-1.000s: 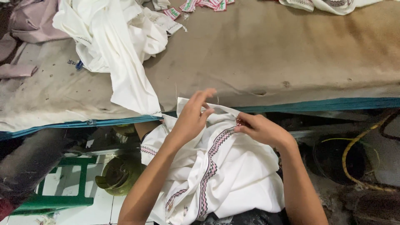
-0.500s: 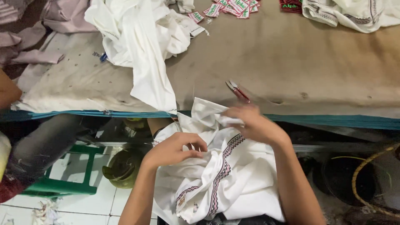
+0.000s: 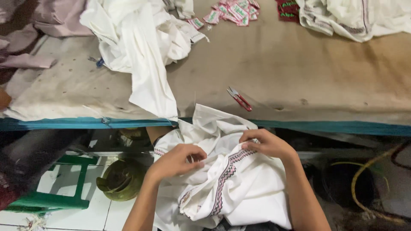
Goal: Trimming loose threads from a white garment using thread snips
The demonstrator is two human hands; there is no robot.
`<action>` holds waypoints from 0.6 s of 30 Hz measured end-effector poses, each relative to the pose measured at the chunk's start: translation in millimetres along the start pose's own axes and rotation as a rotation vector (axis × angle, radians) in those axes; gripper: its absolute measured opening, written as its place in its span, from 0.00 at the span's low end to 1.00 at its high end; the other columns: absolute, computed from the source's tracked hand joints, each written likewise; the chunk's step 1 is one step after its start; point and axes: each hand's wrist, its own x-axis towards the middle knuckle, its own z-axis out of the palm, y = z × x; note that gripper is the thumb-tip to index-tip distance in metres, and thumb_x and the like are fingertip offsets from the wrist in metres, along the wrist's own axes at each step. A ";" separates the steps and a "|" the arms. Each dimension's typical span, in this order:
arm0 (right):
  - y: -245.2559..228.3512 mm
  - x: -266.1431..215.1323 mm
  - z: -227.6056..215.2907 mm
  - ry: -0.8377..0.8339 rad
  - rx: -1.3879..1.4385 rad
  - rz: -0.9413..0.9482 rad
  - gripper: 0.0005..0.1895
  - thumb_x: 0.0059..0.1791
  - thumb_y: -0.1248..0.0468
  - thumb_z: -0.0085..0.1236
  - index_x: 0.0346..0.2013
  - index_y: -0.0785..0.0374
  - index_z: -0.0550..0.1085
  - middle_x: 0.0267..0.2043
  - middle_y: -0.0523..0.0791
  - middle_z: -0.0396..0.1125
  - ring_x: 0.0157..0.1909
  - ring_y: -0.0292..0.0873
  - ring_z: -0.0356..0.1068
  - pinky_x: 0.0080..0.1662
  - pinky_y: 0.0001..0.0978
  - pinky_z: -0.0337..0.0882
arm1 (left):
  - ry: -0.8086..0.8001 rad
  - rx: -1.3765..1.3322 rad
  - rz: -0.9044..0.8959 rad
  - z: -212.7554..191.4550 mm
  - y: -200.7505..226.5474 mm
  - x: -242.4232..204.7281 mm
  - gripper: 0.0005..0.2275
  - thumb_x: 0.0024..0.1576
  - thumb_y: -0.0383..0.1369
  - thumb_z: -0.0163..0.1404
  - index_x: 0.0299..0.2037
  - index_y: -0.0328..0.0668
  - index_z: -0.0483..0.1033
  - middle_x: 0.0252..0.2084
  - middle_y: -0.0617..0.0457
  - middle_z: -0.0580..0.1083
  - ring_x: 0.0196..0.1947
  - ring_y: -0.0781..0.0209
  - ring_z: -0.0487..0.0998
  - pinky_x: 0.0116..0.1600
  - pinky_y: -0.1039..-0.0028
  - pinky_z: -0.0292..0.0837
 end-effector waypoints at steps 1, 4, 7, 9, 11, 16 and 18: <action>6.4 -0.6 -2.0 0.009 0.041 0.017 0.05 0.47 0.67 0.65 0.36 0.64 0.83 0.35 0.50 0.76 0.44 0.48 0.77 0.55 0.48 0.70 | -0.007 -0.012 -0.001 0.4 -1.2 -2.0 0.09 0.56 0.34 0.60 0.44 0.42 0.81 0.36 0.47 0.80 0.38 0.53 0.82 0.46 0.65 0.78; 10.6 -8.4 -11.0 0.023 0.106 0.053 0.05 0.47 0.68 0.66 0.36 0.65 0.84 0.35 0.49 0.77 0.44 0.44 0.75 0.55 0.45 0.71 | 0.034 -0.007 -0.007 2.3 -11.3 -5.5 0.09 0.57 0.34 0.59 0.44 0.41 0.81 0.36 0.45 0.80 0.38 0.51 0.82 0.45 0.65 0.79; -1.4 -17.9 -25.5 -0.025 0.098 0.114 0.10 0.46 0.65 0.67 0.41 0.64 0.82 0.42 0.45 0.77 0.49 0.40 0.73 0.56 0.36 0.71 | 0.120 0.046 -0.010 6.9 -18.4 -4.9 0.06 0.58 0.33 0.57 0.41 0.41 0.81 0.36 0.50 0.81 0.38 0.58 0.82 0.45 0.71 0.76; -10.9 -23.3 -30.3 -0.072 0.065 0.153 0.14 0.46 0.62 0.67 0.45 0.63 0.81 0.48 0.42 0.77 0.52 0.37 0.73 0.56 0.28 0.70 | 0.160 0.086 -0.009 8.5 -17.7 -6.5 0.04 0.57 0.32 0.57 0.38 0.43 0.82 0.36 0.56 0.82 0.37 0.65 0.82 0.46 0.76 0.73; -17.4 -28.8 -33.5 0.011 -0.115 0.367 0.12 0.47 0.67 0.66 0.45 0.57 0.83 0.42 0.37 0.78 0.41 0.32 0.71 0.45 0.24 0.69 | 0.079 0.174 -0.045 9.9 -12.4 -6.9 0.08 0.58 0.36 0.56 0.43 0.44 0.81 0.43 0.55 0.81 0.42 0.61 0.80 0.47 0.73 0.73; -58.8 -23.6 -27.6 0.105 -0.295 0.494 0.06 0.50 0.66 0.60 0.39 0.56 0.82 0.40 0.38 0.79 0.40 0.35 0.74 0.42 0.27 0.67 | 0.105 0.185 -0.012 16.5 -11.9 -2.9 0.13 0.48 0.20 0.48 0.39 0.46 0.81 0.39 0.55 0.78 0.38 0.61 0.77 0.43 0.75 0.67; -54.9 -23.0 -26.6 0.142 -0.336 0.532 0.07 0.52 0.65 0.57 0.38 0.56 0.82 0.39 0.39 0.79 0.40 0.36 0.74 0.40 0.27 0.66 | 0.146 0.208 0.028 15.4 -15.4 -1.3 0.12 0.48 0.20 0.47 0.37 0.45 0.79 0.38 0.53 0.76 0.40 0.56 0.77 0.44 0.72 0.66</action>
